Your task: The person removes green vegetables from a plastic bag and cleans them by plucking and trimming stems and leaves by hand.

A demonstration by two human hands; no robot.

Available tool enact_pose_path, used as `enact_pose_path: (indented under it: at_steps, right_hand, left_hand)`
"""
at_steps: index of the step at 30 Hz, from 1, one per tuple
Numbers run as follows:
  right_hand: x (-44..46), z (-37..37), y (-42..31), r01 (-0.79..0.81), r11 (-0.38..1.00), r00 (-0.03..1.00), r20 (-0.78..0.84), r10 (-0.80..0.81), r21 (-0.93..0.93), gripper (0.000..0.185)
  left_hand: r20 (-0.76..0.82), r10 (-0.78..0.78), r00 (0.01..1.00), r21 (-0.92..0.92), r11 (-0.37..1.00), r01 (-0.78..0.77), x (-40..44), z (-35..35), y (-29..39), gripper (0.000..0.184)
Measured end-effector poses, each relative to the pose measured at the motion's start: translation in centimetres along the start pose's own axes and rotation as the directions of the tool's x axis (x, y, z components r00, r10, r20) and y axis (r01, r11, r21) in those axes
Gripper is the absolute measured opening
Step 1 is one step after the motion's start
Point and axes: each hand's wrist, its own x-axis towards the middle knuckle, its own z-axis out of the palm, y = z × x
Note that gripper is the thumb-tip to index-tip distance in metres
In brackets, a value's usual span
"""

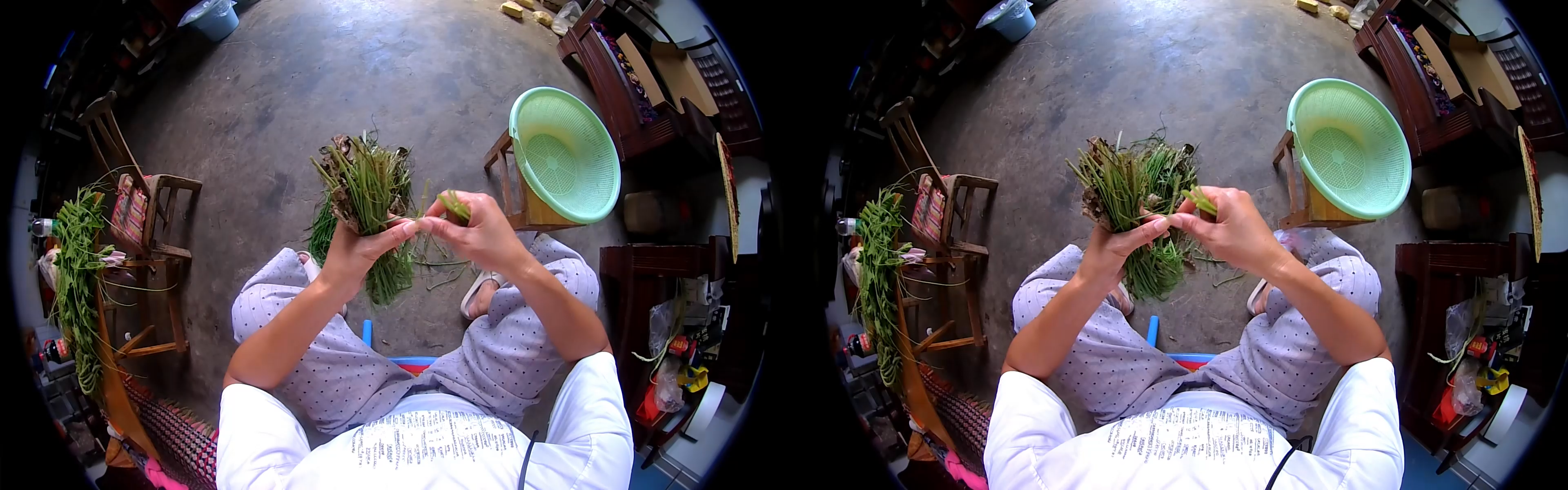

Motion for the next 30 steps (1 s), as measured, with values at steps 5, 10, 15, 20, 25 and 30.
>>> enact_pose_path:
  at_steps: [5,10,15,20,25,30]
  right_hand:
    - [0.3,-0.7,0.2,0.092,0.996,0.991,-0.095,-0.090,0.019,0.019]
    - [1.0,-2.3,0.6,0.093,0.995,0.927,-0.368,-0.072,0.040,0.017]
    - [1.4,-4.3,1.6,0.169,0.985,0.853,-0.506,-0.130,0.033,0.019]
    - [-0.1,-4.0,0.3,0.167,0.976,0.972,-0.142,-0.187,-0.143,0.018]
    - [-0.2,-1.4,-0.9,0.044,0.987,0.995,-0.101,-0.029,0.157,0.019]
    - [0.1,0.2,-0.7,-0.064,0.886,0.998,0.016,0.064,0.458,0.017]
  left_hand:
    - [0.026,-0.023,0.999,0.018,1.000,0.023,-0.1,0.1,0.1,0.020]
    - [0.077,-0.075,0.994,-0.021,0.997,0.077,-0.2,-0.1,0.5,0.028]
    - [0.115,-0.143,0.983,-0.109,0.982,0.155,-0.4,-0.2,0.9,0.030]
    - [0.095,-0.129,0.987,-0.196,0.970,0.146,-0.6,-0.1,1.1,0.024]
    - [0.071,-0.106,0.992,-0.205,0.972,0.118,-0.5,0.0,1.2,0.027]
    - [0.086,-0.081,0.993,-0.152,0.984,0.093,-0.4,0.2,0.7,0.022]
